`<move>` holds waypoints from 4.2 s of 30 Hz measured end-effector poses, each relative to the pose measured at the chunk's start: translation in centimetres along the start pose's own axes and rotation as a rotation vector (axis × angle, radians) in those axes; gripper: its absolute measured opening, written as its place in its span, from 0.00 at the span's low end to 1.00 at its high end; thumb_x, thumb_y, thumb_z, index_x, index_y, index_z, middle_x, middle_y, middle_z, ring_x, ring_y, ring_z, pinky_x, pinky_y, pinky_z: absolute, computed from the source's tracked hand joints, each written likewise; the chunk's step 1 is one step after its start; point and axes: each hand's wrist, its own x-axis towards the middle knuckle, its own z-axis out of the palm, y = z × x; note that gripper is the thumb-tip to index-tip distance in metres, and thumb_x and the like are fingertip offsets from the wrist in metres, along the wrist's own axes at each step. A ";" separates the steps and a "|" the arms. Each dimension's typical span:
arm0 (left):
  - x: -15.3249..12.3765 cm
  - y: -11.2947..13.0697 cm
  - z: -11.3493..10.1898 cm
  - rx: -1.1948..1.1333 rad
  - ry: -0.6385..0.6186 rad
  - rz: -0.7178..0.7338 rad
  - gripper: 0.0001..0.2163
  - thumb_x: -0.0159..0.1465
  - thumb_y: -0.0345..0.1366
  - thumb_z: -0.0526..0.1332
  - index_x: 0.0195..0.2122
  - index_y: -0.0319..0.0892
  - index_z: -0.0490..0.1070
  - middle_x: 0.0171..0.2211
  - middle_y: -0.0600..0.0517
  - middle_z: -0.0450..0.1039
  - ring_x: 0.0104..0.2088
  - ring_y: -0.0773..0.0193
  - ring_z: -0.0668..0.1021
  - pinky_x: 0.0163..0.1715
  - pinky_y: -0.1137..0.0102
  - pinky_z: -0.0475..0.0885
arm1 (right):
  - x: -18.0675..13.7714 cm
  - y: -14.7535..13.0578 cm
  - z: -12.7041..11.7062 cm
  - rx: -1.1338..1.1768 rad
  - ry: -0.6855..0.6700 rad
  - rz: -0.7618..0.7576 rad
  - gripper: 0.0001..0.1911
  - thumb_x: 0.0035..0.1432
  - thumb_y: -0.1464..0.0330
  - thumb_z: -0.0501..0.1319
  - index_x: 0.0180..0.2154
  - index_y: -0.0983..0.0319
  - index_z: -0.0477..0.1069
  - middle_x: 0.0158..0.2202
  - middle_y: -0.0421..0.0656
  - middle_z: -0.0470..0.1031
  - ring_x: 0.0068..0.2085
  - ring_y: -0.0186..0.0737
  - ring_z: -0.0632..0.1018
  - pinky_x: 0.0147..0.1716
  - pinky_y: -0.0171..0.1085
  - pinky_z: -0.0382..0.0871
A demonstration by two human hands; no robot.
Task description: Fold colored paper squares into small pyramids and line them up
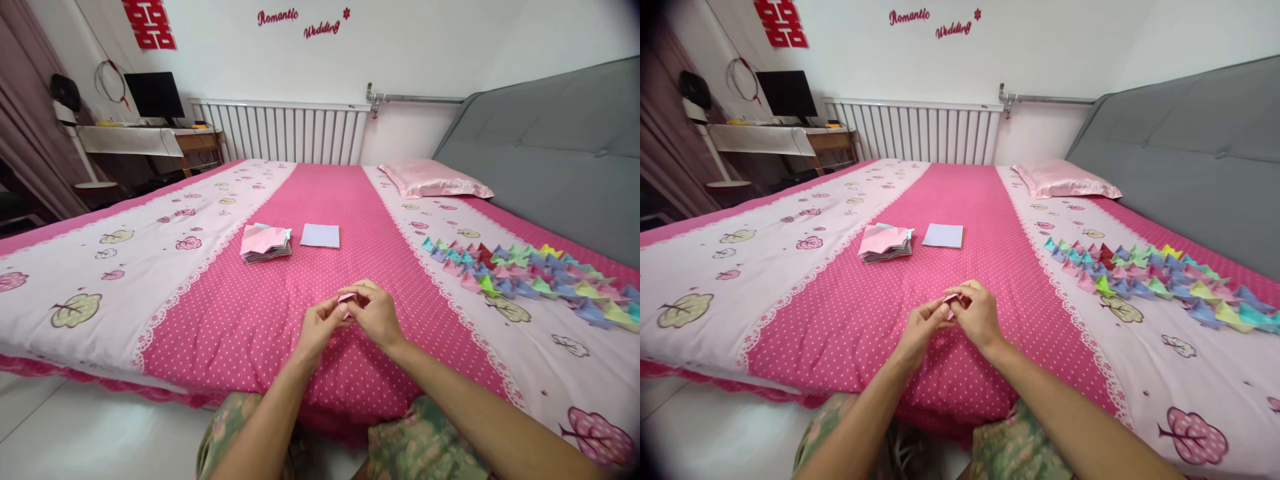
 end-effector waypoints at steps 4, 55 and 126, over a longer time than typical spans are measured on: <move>0.1 -0.3 0.0 -0.006 -0.010 -0.055 0.13 0.52 0.38 0.63 0.37 0.37 0.74 0.31 0.48 0.75 0.29 0.67 0.76 0.34 0.72 0.69 | 0.0 0.4 0.1 -0.071 -0.013 -0.056 0.12 0.49 0.75 0.56 0.34 0.61 0.76 0.30 0.43 0.70 0.27 0.33 0.70 0.27 0.33 0.66; 0.2 0.3 -0.4 0.160 0.054 0.002 0.12 0.49 0.41 0.64 0.27 0.36 0.74 0.21 0.49 0.75 0.22 0.67 0.75 0.26 0.73 0.70 | 0.6 1.0 0.2 0.580 -0.155 0.433 0.13 0.44 0.61 0.62 0.19 0.64 0.66 0.17 0.36 0.64 0.20 0.28 0.64 0.23 0.31 0.58; 0.9 -1.4 -2.4 0.651 0.272 0.084 0.12 0.52 0.25 0.51 0.36 0.37 0.69 0.31 0.48 0.74 0.30 0.66 0.74 0.31 0.71 0.68 | 0.8 2.4 -0.4 -0.162 -0.410 0.097 0.05 0.51 0.72 0.52 0.32 0.62 0.65 0.34 0.42 0.72 0.32 0.35 0.74 0.32 0.34 0.65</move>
